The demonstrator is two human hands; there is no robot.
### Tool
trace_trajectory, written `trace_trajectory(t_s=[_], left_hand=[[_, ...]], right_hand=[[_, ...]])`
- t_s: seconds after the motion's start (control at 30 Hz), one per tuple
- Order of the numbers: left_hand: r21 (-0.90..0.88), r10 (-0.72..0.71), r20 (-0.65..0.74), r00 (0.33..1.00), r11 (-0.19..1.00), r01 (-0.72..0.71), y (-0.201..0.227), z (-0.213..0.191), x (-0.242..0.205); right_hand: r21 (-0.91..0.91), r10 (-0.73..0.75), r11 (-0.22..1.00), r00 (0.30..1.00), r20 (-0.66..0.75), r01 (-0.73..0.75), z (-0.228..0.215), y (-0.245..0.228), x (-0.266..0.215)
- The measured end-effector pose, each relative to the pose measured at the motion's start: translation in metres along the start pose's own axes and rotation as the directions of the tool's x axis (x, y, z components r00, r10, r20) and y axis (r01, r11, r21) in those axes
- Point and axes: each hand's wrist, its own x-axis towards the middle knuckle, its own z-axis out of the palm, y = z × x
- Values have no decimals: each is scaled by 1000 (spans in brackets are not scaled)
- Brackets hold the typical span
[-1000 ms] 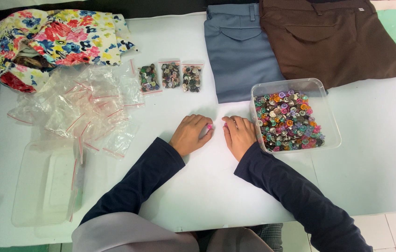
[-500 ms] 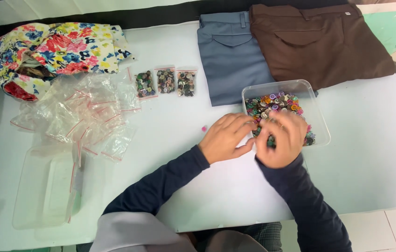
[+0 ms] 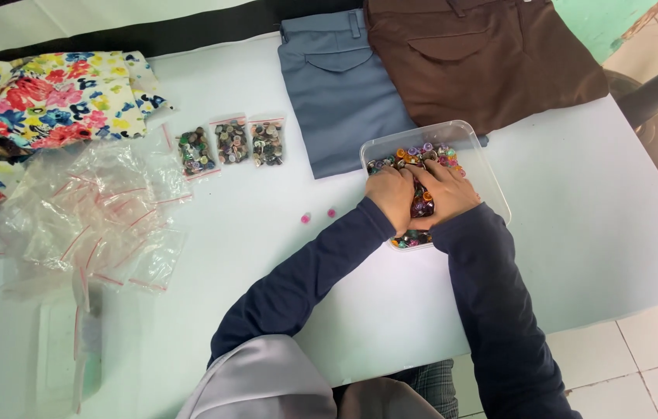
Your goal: Sorting colorful buttons from a container and placing them into small plastic bags
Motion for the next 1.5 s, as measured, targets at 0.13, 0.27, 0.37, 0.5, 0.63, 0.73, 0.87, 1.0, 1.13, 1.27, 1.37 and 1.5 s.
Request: trace_trajectory(t_s=[0.13,0.27,0.37,0.5,0.63,0.73,0.87,1.0,1.13,1.27,1.37,1.5], left_hand=[[50,26,-88,996,999,-22,-1,9,-1],[-156,-21,-384,923,987,-43,-10,13,-5],[-307,36,-383,923,938,-164,-23,25,4],[-575,82,-375,923,761,-301,-44,-4,-11],[-557,71,-502,862,736,-385,-48,-10,-21],[-585,67,-532,844,691,-424,-50,-18,-32],[-627,44,-509,860,666,-405,-49,-28,-40],[-595,45,-500,865,708,-381,-47,-29,-41],[-569,43,-522,852,726,-386,-45,-8,-31],[-484,107,-510,854,785,-387,-40,-10,-36],[-412,106,-477,872,850,-329,-33,-11,-33],[-339,60,-435,898,913,-225,-28,12,-17]], right_hand=[[17,28,999,997,-77,-27,33,16,7],[91,17,996,991,-133,-5,53,30,19],[153,19,988,988,-156,5,47,27,18],[126,56,992,975,-217,-29,58,38,24],[127,32,992,894,-447,28,29,16,15],[168,49,985,858,-511,43,4,-2,3],[181,55,982,847,-528,49,-10,-11,0],[203,51,977,854,-518,64,-15,-6,-3],[176,4,977,810,-586,123,-20,9,-7],[303,19,933,811,-584,197,-19,8,-11],[298,-13,936,866,-500,187,-3,2,-10],[176,-51,977,936,-348,119,10,-3,-8]])
